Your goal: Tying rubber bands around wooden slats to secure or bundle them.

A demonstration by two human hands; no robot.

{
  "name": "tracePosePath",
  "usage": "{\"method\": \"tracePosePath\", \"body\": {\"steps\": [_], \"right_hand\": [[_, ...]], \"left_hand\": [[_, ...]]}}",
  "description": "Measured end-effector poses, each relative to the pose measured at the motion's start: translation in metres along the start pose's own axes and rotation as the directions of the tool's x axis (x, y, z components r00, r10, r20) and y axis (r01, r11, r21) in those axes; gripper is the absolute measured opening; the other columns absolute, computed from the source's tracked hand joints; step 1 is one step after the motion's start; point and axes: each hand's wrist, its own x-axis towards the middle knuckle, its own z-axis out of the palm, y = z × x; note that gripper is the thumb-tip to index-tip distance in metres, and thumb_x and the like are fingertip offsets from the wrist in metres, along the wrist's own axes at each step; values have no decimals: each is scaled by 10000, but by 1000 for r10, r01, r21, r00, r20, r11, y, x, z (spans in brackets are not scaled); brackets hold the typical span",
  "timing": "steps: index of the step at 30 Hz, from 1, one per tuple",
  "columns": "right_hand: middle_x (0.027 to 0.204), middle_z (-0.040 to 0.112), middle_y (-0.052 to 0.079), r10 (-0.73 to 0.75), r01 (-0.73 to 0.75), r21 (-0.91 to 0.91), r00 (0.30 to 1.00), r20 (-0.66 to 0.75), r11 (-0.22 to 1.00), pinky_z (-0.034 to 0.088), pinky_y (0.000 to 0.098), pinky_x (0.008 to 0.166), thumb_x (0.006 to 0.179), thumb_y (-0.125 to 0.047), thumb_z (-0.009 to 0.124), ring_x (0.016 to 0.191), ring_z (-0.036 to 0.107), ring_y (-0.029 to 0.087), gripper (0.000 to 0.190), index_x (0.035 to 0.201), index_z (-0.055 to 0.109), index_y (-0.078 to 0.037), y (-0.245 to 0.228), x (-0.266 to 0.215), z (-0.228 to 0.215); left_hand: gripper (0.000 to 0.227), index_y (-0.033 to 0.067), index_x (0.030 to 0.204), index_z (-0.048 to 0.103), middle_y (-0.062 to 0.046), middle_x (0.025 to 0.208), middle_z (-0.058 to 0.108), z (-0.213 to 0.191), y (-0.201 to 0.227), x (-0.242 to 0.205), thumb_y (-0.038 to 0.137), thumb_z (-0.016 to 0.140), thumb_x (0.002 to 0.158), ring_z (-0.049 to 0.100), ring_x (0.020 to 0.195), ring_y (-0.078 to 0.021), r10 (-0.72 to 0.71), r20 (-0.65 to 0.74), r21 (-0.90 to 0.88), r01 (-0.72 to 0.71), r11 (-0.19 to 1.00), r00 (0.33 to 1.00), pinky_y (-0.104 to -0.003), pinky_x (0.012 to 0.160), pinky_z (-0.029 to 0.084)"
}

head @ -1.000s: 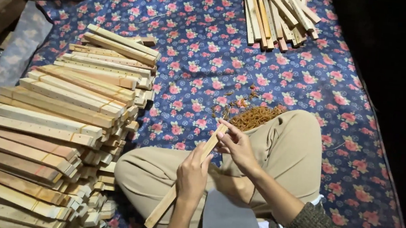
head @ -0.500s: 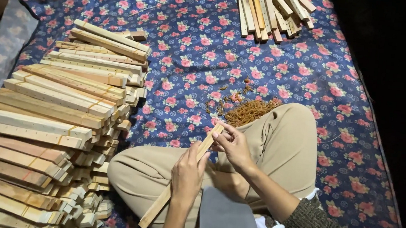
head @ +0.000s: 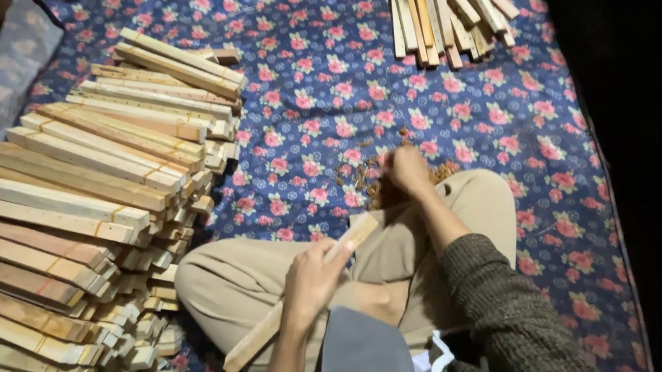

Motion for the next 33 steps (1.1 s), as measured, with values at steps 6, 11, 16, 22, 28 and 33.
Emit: {"method": "tracePosePath", "body": {"steps": [6,11,16,22,28,33], "right_hand": [[869,710,172,-128,145,159,986,-107,977,599,490,779,872,-222,752,900,742,410,144,900,784,-84,-65,-89,-135],[924,733,55,-58,129,316,973,-224,940,556,462,857,845,-294,782,971,726,305,191,982,684,-203,-61,-157,-163],[865,736,111,16,49,903,998,-62,427,577,292,658,830,-95,799,742,720,182,213,1015,698,-61,-72,-193,-203],[1257,658,215,-263,56,980,965,-4,191,592,267,694,918,83,603,983,711,219,353,1269,587,52,-94,-238,-264],[1047,766,109,-474,211,825,877,77,524,522,226,530,515,-101,1023,758,710,131,855,1208,521,-104,-115,-254,-276],[905,519,34,-564,38,974,820,97,222,473,256,564,990,-27,517,661,539,103,400,1383,446,-53,-100,-283,-221]], "left_hand": [[487,207,1133,766,-155,1000,772,-25,19,-19,574,574,877,715,1066,-372,-72,1,-31,72,997,997,-450,953,527],[494,219,1131,765,-159,1019,768,-28,26,-22,597,571,879,711,1075,-380,-29,-7,-15,29,999,1000,-461,953,528],[478,232,1087,761,-149,1009,768,-22,40,-32,614,569,874,717,1058,-374,14,17,24,-15,1000,1000,-456,924,542],[483,206,1110,730,-190,1064,757,-22,48,-46,593,544,888,710,1068,-408,66,-35,116,-62,991,997,-511,940,540],[431,208,1052,738,-117,955,774,2,23,-33,588,610,896,764,900,-346,396,-176,273,-342,899,901,-487,794,596],[449,162,1107,739,-153,958,765,-2,11,-34,536,657,873,758,859,-379,363,-453,186,-312,932,814,-519,761,593]]}}
